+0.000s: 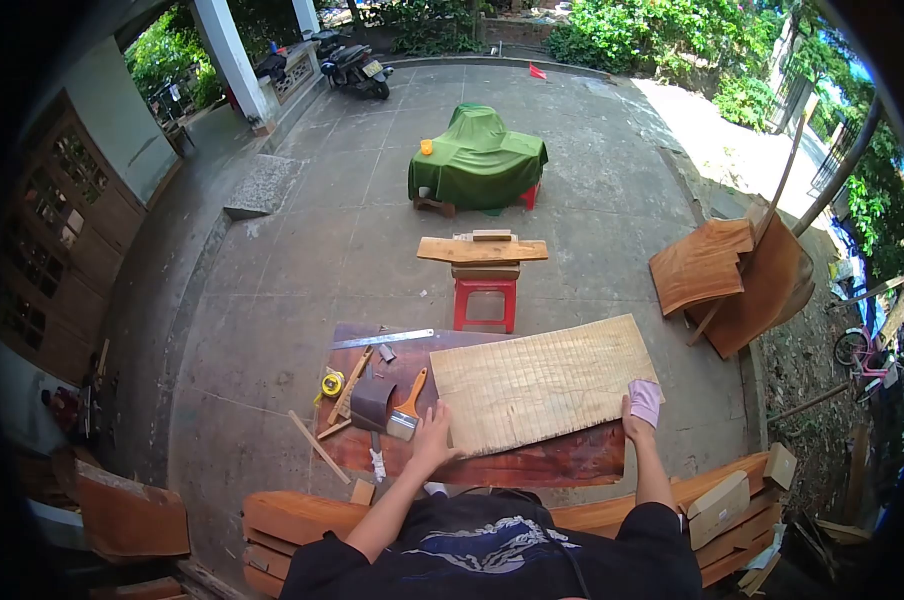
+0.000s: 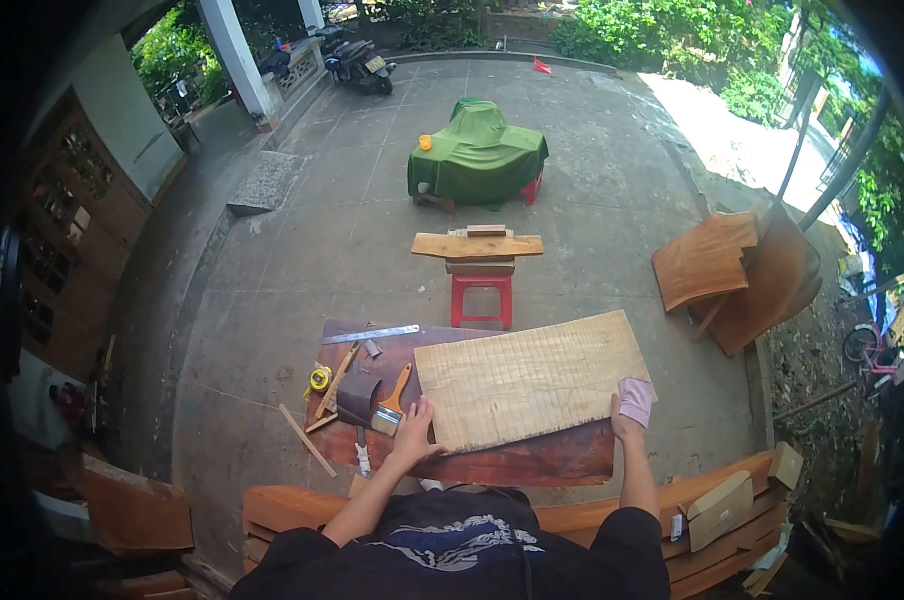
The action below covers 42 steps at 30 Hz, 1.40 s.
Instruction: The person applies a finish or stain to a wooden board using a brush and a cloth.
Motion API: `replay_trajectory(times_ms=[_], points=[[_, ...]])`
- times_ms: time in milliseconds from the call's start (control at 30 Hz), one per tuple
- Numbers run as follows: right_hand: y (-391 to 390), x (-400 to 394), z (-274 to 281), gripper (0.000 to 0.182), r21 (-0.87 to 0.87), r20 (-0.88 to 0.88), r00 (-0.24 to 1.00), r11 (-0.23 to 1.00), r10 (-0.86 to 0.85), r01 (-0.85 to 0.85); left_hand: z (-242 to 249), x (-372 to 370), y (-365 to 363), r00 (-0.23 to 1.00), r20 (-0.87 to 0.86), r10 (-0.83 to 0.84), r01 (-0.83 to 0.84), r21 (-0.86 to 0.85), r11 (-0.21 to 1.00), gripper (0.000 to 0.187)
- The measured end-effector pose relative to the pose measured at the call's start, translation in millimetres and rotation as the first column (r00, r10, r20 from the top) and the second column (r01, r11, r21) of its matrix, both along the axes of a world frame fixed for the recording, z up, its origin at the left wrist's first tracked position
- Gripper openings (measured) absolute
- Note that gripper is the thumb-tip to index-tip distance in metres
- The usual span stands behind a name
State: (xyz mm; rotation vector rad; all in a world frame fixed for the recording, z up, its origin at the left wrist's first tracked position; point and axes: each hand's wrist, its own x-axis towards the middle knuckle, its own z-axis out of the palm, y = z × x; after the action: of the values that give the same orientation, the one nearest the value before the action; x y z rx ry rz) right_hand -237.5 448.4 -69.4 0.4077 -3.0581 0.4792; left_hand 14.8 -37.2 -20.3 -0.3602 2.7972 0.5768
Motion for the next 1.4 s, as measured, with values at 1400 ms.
replay_trajectory(times_ms=[1400], points=[[51,-19,137,0.089,-0.931,0.051,0.877,0.295,-0.478,0.215,107,-40,-20,0.694,-0.594,0.407,0.003,0.567,0.824,0.067]])
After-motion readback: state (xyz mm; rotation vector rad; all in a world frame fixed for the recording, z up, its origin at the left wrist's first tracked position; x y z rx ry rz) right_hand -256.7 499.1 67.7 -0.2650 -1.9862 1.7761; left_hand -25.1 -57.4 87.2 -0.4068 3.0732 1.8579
